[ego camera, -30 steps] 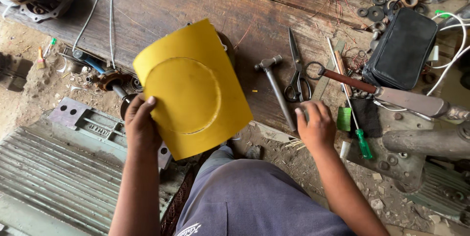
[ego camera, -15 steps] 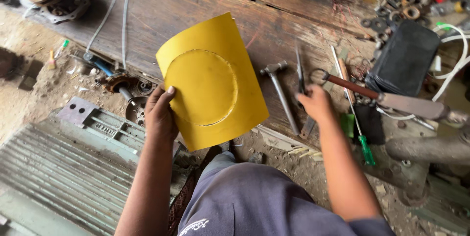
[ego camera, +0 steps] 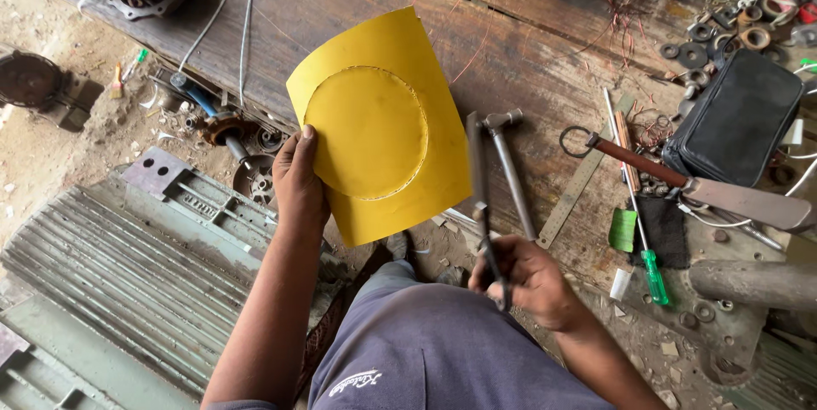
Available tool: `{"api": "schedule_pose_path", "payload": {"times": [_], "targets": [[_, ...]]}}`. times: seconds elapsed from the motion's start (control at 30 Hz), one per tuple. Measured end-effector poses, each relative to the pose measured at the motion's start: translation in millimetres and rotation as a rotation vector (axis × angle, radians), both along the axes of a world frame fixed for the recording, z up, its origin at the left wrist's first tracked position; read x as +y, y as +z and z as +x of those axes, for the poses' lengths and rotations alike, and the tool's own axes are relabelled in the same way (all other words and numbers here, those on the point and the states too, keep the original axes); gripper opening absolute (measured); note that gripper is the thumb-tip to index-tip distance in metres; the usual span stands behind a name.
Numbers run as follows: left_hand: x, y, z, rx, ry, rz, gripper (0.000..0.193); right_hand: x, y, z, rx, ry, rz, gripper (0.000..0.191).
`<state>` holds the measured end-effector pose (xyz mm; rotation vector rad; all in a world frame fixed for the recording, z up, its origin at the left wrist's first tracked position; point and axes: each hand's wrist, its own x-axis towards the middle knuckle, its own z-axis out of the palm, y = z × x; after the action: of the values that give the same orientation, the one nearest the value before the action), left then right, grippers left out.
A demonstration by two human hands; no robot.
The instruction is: The person holds a sheet of yellow gasket paper over a motor end housing on the workbench and uses a hammer to press a circular outline into the paper. They then cut out the traced circle with scissors and press the cut paper disc into the motor housing opening to fit it as a gasket.
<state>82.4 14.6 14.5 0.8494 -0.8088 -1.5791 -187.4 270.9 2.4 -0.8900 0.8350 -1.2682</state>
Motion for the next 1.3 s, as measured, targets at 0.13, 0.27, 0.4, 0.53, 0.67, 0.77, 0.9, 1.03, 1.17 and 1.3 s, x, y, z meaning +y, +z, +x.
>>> {"api": "schedule_pose_path", "payload": {"times": [0.13,0.27,0.4,0.53,0.67,0.77,0.9,1.03,1.17,1.3], "targets": [[-5,6,-6,0.016,0.01,-0.075,0.031,5,-22,6,-0.004,0.073,0.235,0.049],[-10,13,-9,0.083,0.022,-0.1,0.033,10,-51,-4,-0.022,0.079,0.166,0.071],[-12,23,-9,0.141,-0.008,-0.062,0.035,9,-65,-11,-0.026,0.074,0.178,0.073],[-8,26,-9,0.109,-0.03,-0.018,0.04,5,-62,-10,-0.004,0.091,0.111,0.073],[-2,18,-11,0.086,-0.02,0.025,0.041,-2,-52,-3,-0.068,0.136,0.074,0.077],[0,11,-16,0.104,-0.034,0.048,0.04,-6,-47,1,-0.085,0.117,0.115,0.081],[0,8,-15,0.089,-0.023,0.083,0.04,-6,-47,0,-0.123,0.105,0.151,0.084],[0,12,-10,0.083,-0.003,0.017,0.041,-1,-52,-6,-0.213,0.136,0.186,0.082],[-1,16,-10,0.098,-0.038,-0.035,0.04,-2,-58,-11,-0.202,0.157,0.206,0.081],[1,12,-11,0.053,-0.047,-0.01,0.041,-9,-63,-15,-0.221,0.169,0.129,0.078]]}}
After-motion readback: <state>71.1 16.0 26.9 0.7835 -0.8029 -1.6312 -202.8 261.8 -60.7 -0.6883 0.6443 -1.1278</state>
